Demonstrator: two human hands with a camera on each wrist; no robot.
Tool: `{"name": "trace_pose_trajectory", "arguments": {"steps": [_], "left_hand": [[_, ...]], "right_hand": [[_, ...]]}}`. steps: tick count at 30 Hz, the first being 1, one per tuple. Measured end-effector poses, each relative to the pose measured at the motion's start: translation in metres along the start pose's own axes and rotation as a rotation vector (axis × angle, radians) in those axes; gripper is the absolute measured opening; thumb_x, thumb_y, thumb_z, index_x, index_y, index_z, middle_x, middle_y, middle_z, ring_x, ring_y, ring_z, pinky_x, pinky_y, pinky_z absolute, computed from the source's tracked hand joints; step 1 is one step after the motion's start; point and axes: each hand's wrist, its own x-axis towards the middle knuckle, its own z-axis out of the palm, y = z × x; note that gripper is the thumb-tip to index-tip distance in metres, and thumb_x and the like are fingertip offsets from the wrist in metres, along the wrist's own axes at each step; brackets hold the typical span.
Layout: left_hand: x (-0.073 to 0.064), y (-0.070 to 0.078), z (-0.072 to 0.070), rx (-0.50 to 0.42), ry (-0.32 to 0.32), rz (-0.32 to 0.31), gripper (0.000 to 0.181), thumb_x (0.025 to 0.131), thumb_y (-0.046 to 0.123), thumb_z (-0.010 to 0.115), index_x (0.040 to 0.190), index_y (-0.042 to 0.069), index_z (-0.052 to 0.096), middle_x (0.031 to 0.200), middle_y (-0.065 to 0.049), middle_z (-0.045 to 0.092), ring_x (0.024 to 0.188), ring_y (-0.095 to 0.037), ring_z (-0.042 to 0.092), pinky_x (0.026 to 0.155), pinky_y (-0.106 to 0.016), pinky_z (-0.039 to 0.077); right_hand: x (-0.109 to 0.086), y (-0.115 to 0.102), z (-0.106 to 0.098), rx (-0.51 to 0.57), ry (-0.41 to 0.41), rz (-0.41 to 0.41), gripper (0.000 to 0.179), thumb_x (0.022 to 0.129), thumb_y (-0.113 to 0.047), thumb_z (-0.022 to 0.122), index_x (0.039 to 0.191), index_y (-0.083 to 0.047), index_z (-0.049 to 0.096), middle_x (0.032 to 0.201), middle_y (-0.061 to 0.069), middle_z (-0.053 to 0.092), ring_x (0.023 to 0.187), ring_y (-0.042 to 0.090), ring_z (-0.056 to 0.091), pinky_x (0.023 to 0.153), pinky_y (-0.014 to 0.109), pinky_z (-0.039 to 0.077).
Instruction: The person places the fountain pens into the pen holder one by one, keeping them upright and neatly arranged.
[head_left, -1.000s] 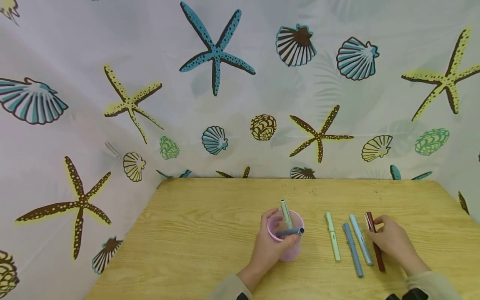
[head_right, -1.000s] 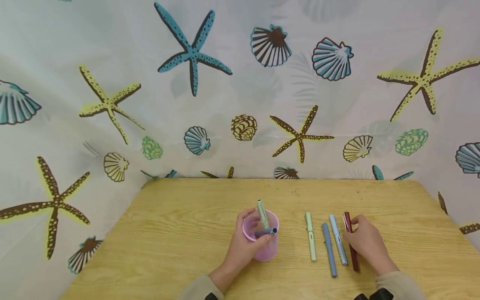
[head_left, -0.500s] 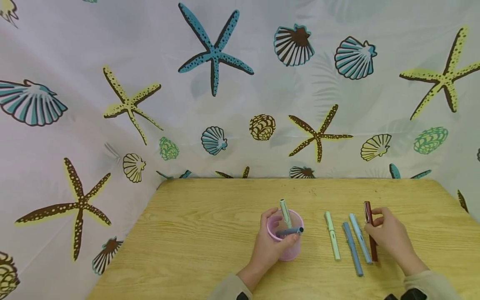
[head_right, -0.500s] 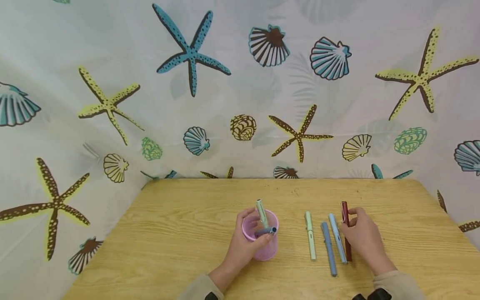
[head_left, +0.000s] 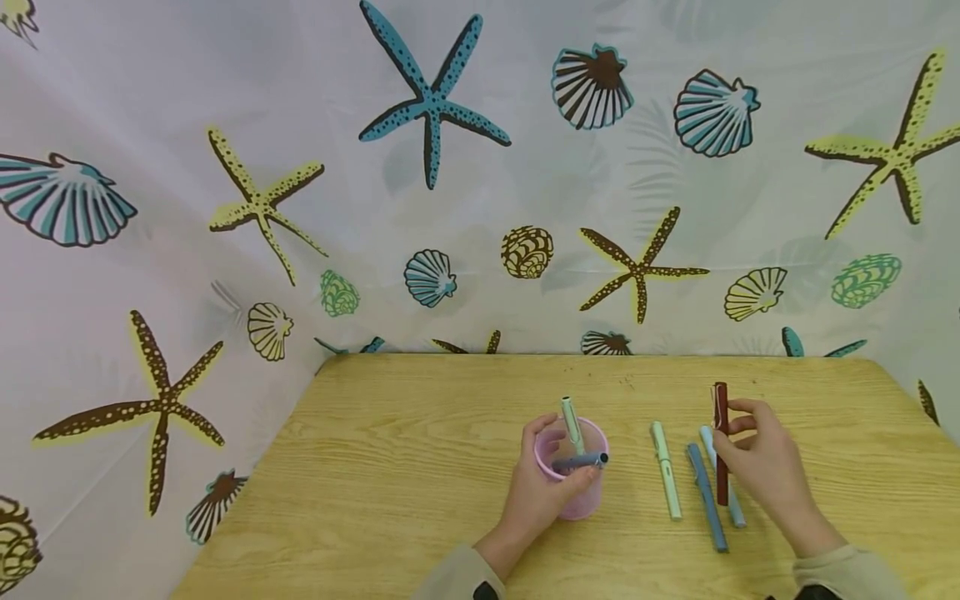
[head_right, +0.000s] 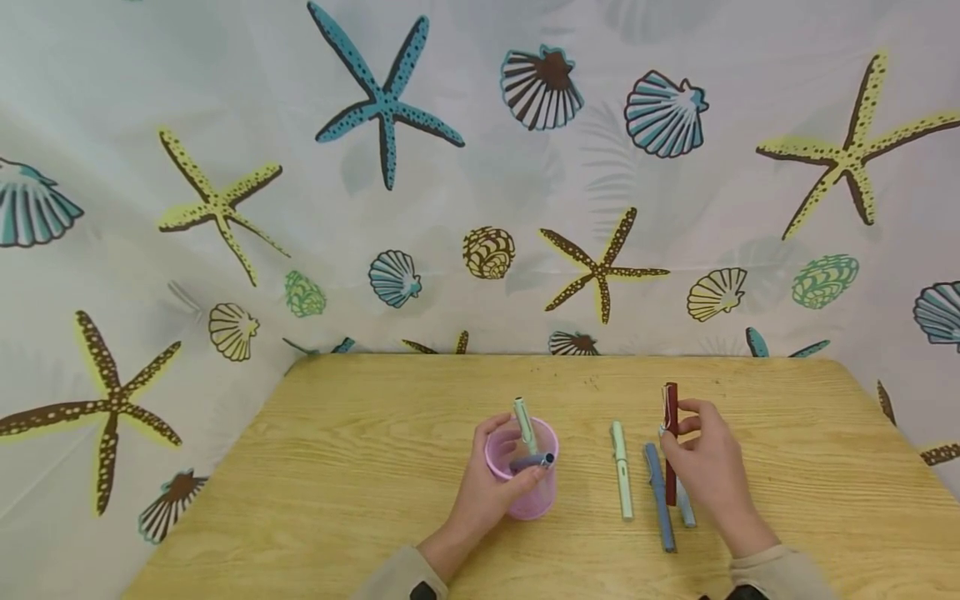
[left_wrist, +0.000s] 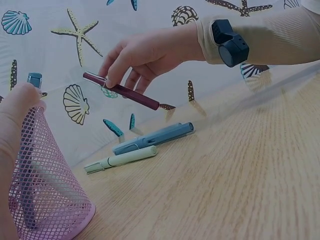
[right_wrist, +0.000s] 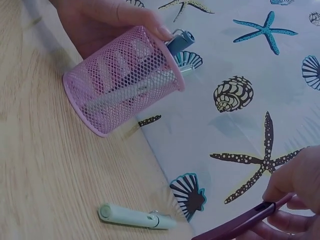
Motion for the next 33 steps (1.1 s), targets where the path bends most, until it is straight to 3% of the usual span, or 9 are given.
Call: {"name": "trace_pose_trajectory", "arguments": {"steps": [6,16,25,33], "left_hand": [[0.0,0.0,0.0,0.001,-0.012,-0.006,0.075,0.075,0.02,0.075,0.136,0.015,0.031,0.127,-0.013,0.048,0.119,-0.033,0.044,0.092,-0.05,0.042],[0.0,0.0,0.0,-0.001,-0.006,-0.012,0.075,0.075,0.02,0.076,0.135,0.018,0.032,0.126,-0.011,0.049,0.12,-0.031,0.044,0.092,-0.05,0.042],[0.0,-0.001,0.0,-0.017,-0.006,-0.01,0.075,0.075,0.02,0.075,0.136,0.019,0.032,0.127,-0.011,0.049,0.12,-0.031,0.044,0.092,-0.05,0.042],[0.0,-0.001,0.0,-0.037,-0.008,-0.006,0.074,0.075,0.018,0.075,0.135,0.018,0.032,0.127,-0.012,0.048,0.12,-0.038,0.043,0.091,-0.051,0.042]], "right_hand": [[-0.005,-0.011,0.009,0.007,0.048,-0.119,0.042,0.087,-0.009,0.062,0.125,0.0,0.047,0.093,0.013,0.057,0.072,0.02,0.061,0.05,0.027,0.049],[-0.005,-0.027,0.02,0.137,0.095,-0.202,0.042,0.085,-0.003,0.062,0.124,-0.002,0.046,0.096,0.008,0.053,0.075,0.002,0.057,0.058,0.021,0.05],[-0.004,-0.042,0.03,0.264,0.09,-0.29,0.043,0.084,0.002,0.062,0.123,-0.002,0.045,0.099,0.007,0.054,0.078,0.005,0.057,0.061,0.02,0.05],[-0.004,-0.055,0.037,0.384,0.113,-0.329,0.044,0.082,0.01,0.061,0.122,0.0,0.045,0.1,0.008,0.056,0.08,0.008,0.058,0.062,0.02,0.05]]}}
